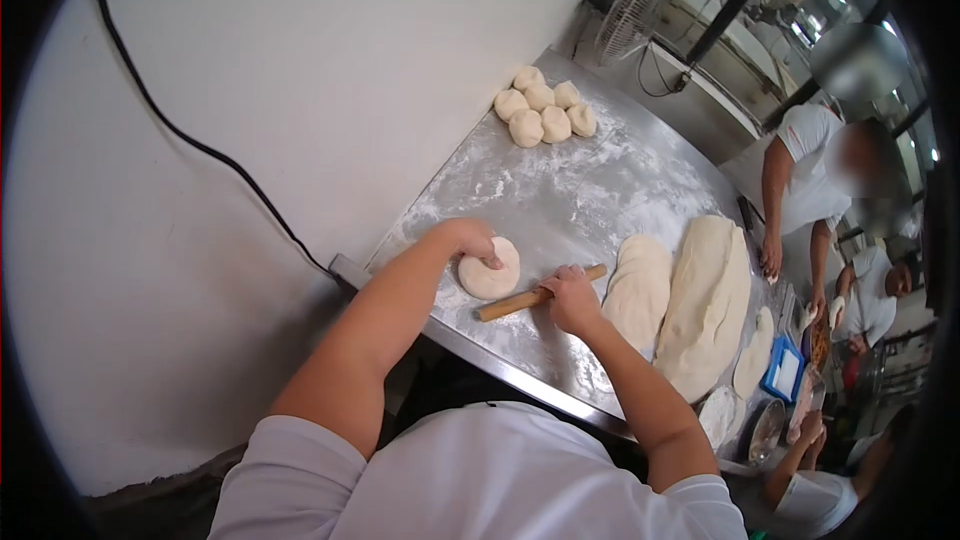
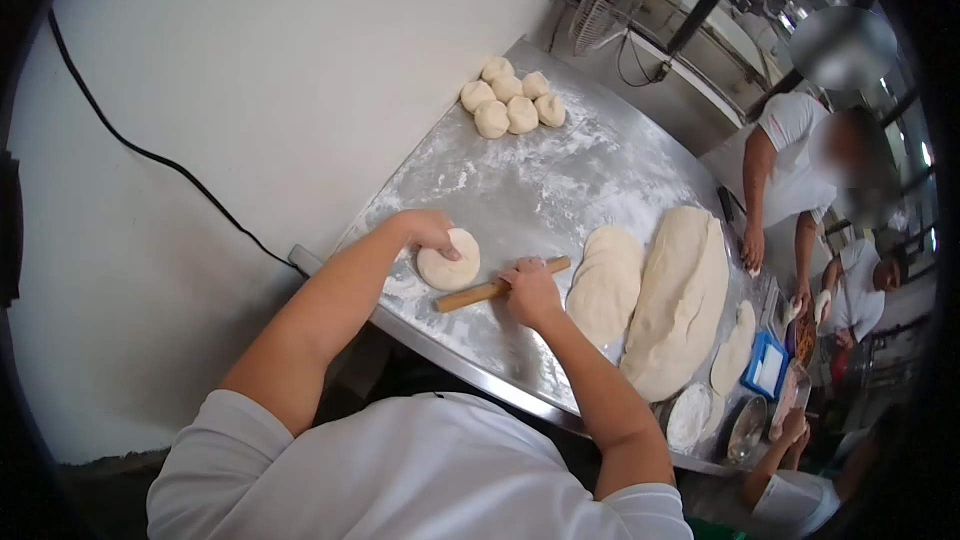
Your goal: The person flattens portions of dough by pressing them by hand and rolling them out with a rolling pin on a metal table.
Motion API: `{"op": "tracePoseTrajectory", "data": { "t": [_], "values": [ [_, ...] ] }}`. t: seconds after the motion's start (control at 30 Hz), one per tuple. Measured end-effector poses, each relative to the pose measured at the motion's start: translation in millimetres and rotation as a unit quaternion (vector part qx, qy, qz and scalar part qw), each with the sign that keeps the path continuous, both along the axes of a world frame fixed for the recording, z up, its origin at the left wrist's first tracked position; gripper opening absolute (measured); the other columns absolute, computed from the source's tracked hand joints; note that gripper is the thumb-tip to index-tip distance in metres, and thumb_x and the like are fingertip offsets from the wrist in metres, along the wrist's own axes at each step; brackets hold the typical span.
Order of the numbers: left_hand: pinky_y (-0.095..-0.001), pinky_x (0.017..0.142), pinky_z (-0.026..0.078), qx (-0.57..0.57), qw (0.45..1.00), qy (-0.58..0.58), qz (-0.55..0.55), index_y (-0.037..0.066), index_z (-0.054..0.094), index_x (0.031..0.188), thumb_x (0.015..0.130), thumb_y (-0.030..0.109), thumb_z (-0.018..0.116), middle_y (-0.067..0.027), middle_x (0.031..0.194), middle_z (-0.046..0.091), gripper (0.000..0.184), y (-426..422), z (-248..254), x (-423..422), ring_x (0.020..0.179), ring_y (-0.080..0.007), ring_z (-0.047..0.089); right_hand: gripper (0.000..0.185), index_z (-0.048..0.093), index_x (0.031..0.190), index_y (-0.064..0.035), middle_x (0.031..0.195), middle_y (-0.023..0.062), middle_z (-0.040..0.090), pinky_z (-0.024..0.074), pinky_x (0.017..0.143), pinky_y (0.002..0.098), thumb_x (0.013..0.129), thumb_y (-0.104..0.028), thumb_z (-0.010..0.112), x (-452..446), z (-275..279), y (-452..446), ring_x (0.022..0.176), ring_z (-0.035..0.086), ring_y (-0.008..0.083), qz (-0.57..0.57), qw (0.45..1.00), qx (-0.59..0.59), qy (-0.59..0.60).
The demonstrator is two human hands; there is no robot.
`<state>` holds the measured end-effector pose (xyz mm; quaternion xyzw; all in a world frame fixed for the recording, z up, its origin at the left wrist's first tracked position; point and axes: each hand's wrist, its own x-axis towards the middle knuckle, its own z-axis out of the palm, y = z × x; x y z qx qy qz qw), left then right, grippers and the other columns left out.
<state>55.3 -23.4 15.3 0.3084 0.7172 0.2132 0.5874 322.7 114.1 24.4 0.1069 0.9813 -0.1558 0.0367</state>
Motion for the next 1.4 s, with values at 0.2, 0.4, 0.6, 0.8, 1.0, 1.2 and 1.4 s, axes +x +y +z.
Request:
{"op": "tracePoseTrajectory", "data": {
  "t": [0.2,0.4,0.6,0.8,1.0,1.2,1.4],
  "values": [
    [-0.0450,0.090,0.058,0.018,0.985,0.146,-0.095,0.003,0.080,0.124,0.082,0.029,0.093,-0.0167,0.118,0.080,0.051,4,6,1,0.104,-0.0315,0.077,0.069,0.041,0.164,-0.0060,0.171,0.0202,0.038,0.0186,0.131,0.0624,0.108,-0.041,0.057,5,-9,2,0.159,0.032,0.0434,0.018,1.000,0.025,0.004],
    [-0.0448,0.089,0.058,0.019,0.987,0.146,-0.060,0.002,0.082,0.117,0.081,0.027,0.092,-0.0188,0.114,0.081,0.045,10,-1,-10,0.103,-0.0321,0.077,0.069,0.036,0.167,-0.0065,0.175,0.0204,0.032,0.0197,0.131,0.0620,0.111,-0.045,0.047,-84,-29,3,0.159,0.031,0.0447,-0.049,0.996,0.080,-0.008],
    [-0.0467,0.089,0.058,0.001,0.989,0.148,0.029,0.001,0.083,0.115,0.081,0.023,0.091,-0.0216,0.115,0.080,0.041,8,2,-35,0.103,-0.0361,0.077,0.074,0.029,0.169,-0.0021,0.173,0.0246,0.033,0.0243,0.130,0.0596,0.112,-0.047,0.045,-186,-35,11,0.160,0.032,0.0418,-0.148,0.987,0.052,0.044],
    [-0.0443,0.093,0.059,0.014,0.984,0.137,0.114,-0.004,0.080,0.118,0.079,0.025,0.092,-0.0254,0.120,0.078,0.051,12,7,-39,0.111,-0.0360,0.076,0.064,0.045,0.161,-0.0018,0.166,0.0246,0.046,0.0257,0.128,0.0603,0.111,-0.041,0.047,-147,-42,8,0.154,0.038,0.0451,-0.184,0.976,-0.034,0.108],
    [-0.0486,0.082,0.064,0.007,0.994,0.009,0.112,-0.013,0.075,0.118,0.082,0.015,0.092,-0.0264,0.114,0.078,0.049,14,-14,-31,0.101,-0.0365,0.078,0.054,0.056,0.156,-0.0137,0.163,0.0214,0.046,0.0189,0.128,0.0673,0.107,-0.036,0.052,15,-39,3,0.152,0.036,0.0513,-0.044,0.993,0.059,0.092],
    [-0.0516,0.078,0.065,-0.051,0.998,0.017,0.036,-0.012,0.076,0.118,0.082,0.036,0.093,-0.0255,0.111,0.078,0.062,3,38,-18,0.095,-0.0371,0.080,0.066,0.044,0.165,-0.0126,0.171,0.0208,0.038,0.0209,0.129,0.0631,0.110,-0.048,0.047,-99,-24,10,0.156,0.033,0.0460,-0.111,0.990,0.090,-0.021],
    [-0.0473,0.095,0.059,-0.007,0.956,0.291,-0.042,0.001,0.079,0.122,0.084,0.060,0.083,-0.0219,0.121,0.078,0.071,14,32,-24,0.111,-0.0360,0.076,0.078,0.035,0.168,-0.0055,0.175,0.0186,0.035,0.0224,0.131,0.0589,0.108,-0.054,0.047,-196,-17,17,0.161,0.030,0.0401,-0.225,0.974,0.019,0.007]
  ]
}}
